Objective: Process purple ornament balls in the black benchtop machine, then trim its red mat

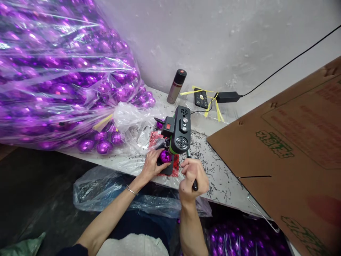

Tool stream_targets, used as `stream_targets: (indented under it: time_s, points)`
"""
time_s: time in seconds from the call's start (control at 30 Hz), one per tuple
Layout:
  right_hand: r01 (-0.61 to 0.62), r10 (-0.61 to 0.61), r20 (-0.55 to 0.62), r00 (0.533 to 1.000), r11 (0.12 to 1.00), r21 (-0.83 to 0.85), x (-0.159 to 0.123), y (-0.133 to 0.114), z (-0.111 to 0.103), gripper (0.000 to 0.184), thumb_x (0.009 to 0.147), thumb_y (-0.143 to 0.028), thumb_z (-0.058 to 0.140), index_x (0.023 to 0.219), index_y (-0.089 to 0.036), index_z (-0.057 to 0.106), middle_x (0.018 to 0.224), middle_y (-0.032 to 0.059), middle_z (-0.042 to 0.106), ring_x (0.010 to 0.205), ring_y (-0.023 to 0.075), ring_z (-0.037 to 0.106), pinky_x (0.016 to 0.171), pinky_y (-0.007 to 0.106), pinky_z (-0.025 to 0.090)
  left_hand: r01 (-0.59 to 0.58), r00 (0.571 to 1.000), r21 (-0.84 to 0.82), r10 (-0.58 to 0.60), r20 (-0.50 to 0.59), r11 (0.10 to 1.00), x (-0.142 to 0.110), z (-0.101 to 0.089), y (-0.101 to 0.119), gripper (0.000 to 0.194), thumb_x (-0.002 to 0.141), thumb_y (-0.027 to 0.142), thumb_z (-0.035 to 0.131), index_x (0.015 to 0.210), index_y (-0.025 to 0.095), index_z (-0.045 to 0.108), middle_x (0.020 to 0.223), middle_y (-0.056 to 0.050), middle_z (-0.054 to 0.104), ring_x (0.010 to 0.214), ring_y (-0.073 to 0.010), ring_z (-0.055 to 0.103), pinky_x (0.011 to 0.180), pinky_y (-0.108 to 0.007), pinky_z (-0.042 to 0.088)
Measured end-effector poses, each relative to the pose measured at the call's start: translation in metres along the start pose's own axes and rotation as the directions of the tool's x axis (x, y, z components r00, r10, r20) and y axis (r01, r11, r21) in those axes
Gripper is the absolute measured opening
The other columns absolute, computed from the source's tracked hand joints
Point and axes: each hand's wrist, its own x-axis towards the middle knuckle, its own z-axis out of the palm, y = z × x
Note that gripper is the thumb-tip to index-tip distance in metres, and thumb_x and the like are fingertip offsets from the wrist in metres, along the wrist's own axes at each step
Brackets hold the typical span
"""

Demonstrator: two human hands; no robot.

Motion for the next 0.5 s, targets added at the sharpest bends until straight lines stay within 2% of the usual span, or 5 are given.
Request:
stream_targets:
  time_s: [0.17,0.27,0.37,0.43,0.5]
  points:
    - [-0.011,0.011,-0.020,1.000,1.000,0.015,0.013,-0.008,0.000,0.031,0.097,-0.006,0.044,0.070,-0.020,0.049,0.063,-0.0026,0.051,0.064,0.0122,0.057,0.057,0.027,0.041,-0.109,0.994,-0.050,0.109,0.015,0.993,-0.032,-0.025,0.009,0.068,0.085,0.057,0.072,0.139,0.021,0.053,0.122,-0.014,0.071,0.113,-0.0306,0.069,0.097,-0.047,0.056]
    - [0.014,-0.013,-0.008,1.000,1.000,0.022,0.005,-0.003,0.001,0.030,0.096,-0.005,0.044,0.070,-0.020,0.049,0.062,-0.0030,0.049,0.065,0.0126,0.058,0.057,0.027,0.042,-0.220,0.965,-0.049,0.225,0.135,0.974,-0.075,-0.044,0.006,0.085,0.078,0.065,0.073,0.146,0.022,0.047,0.126,-0.015,0.069,0.115,-0.0313,0.069,0.097,-0.043,0.059]
    - [0.024,-0.023,-0.009,1.000,0.999,0.022,-0.002,0.000,0.001,0.030,0.096,-0.005,0.044,0.071,-0.020,0.049,0.063,-0.0030,0.049,0.066,0.0122,0.058,0.058,0.026,0.043,-0.319,0.906,0.044,0.291,0.307,0.947,-0.111,-0.055,-0.003,0.084,0.081,0.059,0.073,0.151,0.022,0.043,0.126,-0.015,0.069,0.109,-0.0286,0.073,0.091,-0.037,0.061]
    - [0.026,-0.026,-0.010,1.000,1.000,0.018,-0.004,0.001,0.001,0.029,0.095,-0.004,0.044,0.072,-0.020,0.049,0.064,-0.0026,0.051,0.066,0.0123,0.058,0.059,0.027,0.044,-0.357,0.887,0.121,0.295,0.354,0.926,-0.120,-0.059,-0.007,0.088,0.079,0.063,0.072,0.151,0.021,0.044,0.128,-0.018,0.069,0.108,-0.0304,0.073,0.090,-0.039,0.062]
    - [0.028,-0.028,-0.007,1.000,1.000,0.008,-0.006,0.002,0.001,0.029,0.095,-0.004,0.044,0.072,-0.020,0.050,0.065,-0.0022,0.052,0.066,0.0130,0.058,0.059,0.027,0.044,-0.386,0.885,0.143,0.322,0.337,0.911,-0.114,-0.063,-0.008,0.091,0.076,0.071,0.069,0.148,0.019,0.047,0.128,-0.021,0.069,0.108,-0.0323,0.073,0.088,-0.041,0.062]
